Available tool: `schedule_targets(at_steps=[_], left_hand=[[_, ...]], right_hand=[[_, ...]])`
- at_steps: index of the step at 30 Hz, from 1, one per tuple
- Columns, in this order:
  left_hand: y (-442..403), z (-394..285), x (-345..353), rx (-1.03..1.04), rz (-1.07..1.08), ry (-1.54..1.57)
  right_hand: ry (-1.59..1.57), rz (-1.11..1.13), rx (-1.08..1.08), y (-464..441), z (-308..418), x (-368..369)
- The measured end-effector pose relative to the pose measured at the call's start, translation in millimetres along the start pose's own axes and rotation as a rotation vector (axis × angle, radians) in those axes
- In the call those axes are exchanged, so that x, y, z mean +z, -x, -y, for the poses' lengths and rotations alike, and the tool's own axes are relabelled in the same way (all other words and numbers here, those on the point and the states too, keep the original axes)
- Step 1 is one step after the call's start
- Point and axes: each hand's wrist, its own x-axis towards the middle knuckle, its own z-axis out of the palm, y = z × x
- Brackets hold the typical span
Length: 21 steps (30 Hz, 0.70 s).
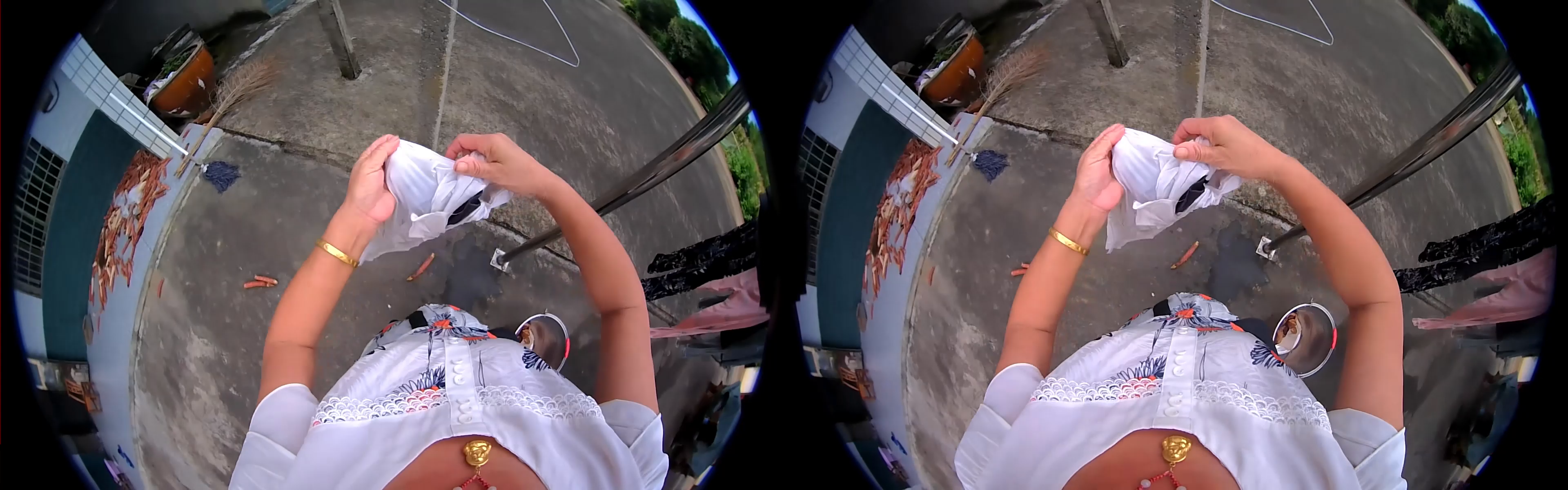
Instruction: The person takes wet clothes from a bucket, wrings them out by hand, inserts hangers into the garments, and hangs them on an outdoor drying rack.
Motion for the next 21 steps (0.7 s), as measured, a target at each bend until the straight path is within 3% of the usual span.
schedule_targets(at_steps=[3,5,7,8,9,11,12,14,17,19,20,21], left_hand=[[-5,-31,19,-0.066,0.041,0.009],[-1,-51,33,-0.002,0.043,-0.074],[-11,-72,30,0.053,0.362,-0.237],[-5,-82,42,0.123,0.222,-0.228],[-7,-92,45,0.126,0.22,-0.232],[-18,-119,44,0.088,0.299,-0.109],[-19,-127,47,0.095,0.294,-0.112],[-19,-143,56,0.2,0.263,-0.122],[-17,-161,69,0.446,0.452,-0.226],[-13,-164,83,0.525,0.443,-0.307],[-12,-164,88,0.562,0.427,-0.288],[-12,-164,91,0.599,0.413,-0.268]], right_hand=[[0.163,0.165,-0.023,-6,18,-24],[0.325,0.109,-0.108,-14,35,-34],[0.724,-0.27,-0.364,-24,44,-35],[0.678,-0.374,-0.315,-28,53,-35],[0.675,-0.376,-0.32,-32,61,-38],[-0.142,-0.198,-0.037,-41,71,-43],[-0.295,-0.143,-0.084,-46,72,-43],[-0.235,-0.085,-0.141,-50,83,-48],[-0.111,0.063,-0.194,-48,122,-63],[0.2,0.266,0.012,-57,132,-83],[0.313,0.112,-0.134,-55,129,-96],[-0.224,0.036,0.119,-47,182,-84]])
